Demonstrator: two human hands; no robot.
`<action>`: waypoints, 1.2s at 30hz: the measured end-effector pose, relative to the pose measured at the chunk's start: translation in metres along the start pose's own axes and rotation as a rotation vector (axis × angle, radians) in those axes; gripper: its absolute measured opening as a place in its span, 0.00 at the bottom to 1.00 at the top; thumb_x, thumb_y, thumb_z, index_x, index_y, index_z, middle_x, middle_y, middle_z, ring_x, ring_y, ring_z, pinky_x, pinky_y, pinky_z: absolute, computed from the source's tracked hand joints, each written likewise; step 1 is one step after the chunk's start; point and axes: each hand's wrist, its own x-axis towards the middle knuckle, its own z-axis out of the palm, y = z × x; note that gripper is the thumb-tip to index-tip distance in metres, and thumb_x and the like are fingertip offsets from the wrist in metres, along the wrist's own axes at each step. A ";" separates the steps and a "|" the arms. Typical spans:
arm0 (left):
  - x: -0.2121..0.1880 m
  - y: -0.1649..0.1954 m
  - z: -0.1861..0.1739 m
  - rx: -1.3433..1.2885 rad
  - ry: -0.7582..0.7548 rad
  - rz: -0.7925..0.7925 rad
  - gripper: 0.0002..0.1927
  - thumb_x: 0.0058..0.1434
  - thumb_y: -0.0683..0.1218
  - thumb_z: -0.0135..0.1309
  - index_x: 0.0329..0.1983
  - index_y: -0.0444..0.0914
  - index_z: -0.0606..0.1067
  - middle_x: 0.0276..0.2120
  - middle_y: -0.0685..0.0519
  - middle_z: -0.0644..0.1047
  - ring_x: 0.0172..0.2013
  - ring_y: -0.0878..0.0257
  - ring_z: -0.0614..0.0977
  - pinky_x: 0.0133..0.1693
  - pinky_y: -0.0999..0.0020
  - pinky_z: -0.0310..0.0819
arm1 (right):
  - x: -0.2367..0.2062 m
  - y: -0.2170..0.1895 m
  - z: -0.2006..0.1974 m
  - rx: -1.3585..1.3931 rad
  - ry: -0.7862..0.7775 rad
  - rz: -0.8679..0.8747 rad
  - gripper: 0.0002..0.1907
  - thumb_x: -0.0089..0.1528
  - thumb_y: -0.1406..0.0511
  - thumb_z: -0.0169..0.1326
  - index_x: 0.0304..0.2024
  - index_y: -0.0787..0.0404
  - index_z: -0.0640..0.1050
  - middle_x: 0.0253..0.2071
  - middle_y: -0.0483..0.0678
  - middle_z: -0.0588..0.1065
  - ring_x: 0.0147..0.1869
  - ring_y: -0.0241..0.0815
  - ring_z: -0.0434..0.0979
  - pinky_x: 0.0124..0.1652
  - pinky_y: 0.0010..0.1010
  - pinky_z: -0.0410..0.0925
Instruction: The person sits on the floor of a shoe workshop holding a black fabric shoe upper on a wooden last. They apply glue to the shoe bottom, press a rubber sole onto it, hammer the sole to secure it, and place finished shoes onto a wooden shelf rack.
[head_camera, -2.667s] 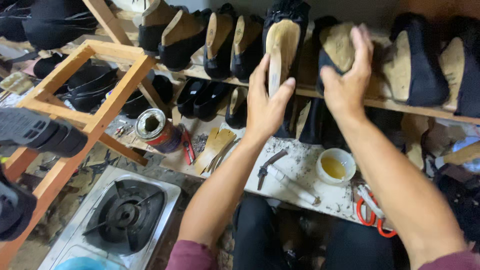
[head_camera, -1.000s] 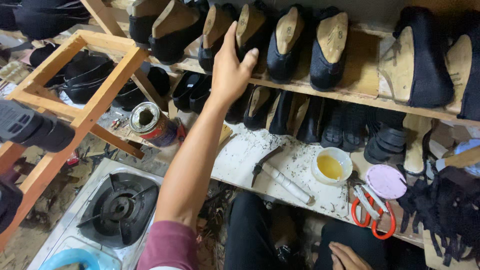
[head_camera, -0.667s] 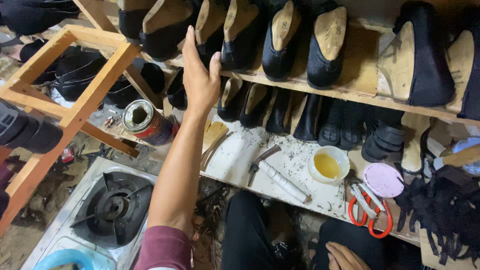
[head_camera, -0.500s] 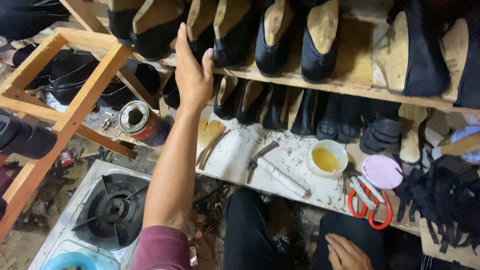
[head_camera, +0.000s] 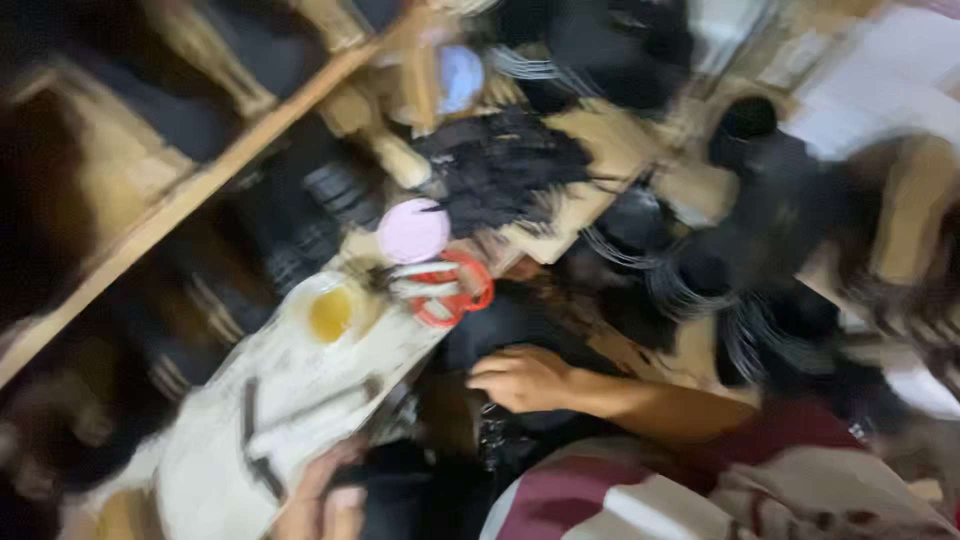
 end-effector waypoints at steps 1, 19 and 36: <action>-0.012 -0.007 0.046 -0.041 0.078 -0.046 0.16 0.60 0.43 0.56 0.52 0.36 0.78 0.45 0.48 0.84 0.46 0.59 0.85 0.55 0.64 0.76 | -0.006 0.000 -0.005 0.026 0.132 -0.057 0.14 0.59 0.69 0.56 0.48 0.62 0.80 0.52 0.51 0.78 0.52 0.52 0.80 0.52 0.41 0.73; -0.029 -0.008 0.216 0.082 -0.321 -0.464 0.21 0.56 0.44 0.61 0.54 0.37 0.77 0.45 0.39 0.82 0.48 0.46 0.85 0.48 0.59 0.78 | -0.205 0.021 -0.193 -1.061 0.695 0.819 0.33 0.51 0.61 0.61 0.59 0.65 0.75 0.57 0.63 0.76 0.56 0.60 0.76 0.52 0.47 0.68; -0.032 -0.007 0.219 0.186 -0.380 -0.582 0.22 0.54 0.43 0.61 0.54 0.42 0.76 0.47 0.43 0.81 0.49 0.47 0.84 0.49 0.57 0.77 | -0.182 0.067 -0.214 -1.140 0.480 0.900 0.32 0.53 0.63 0.63 0.61 0.57 0.74 0.61 0.51 0.72 0.61 0.55 0.75 0.52 0.43 0.72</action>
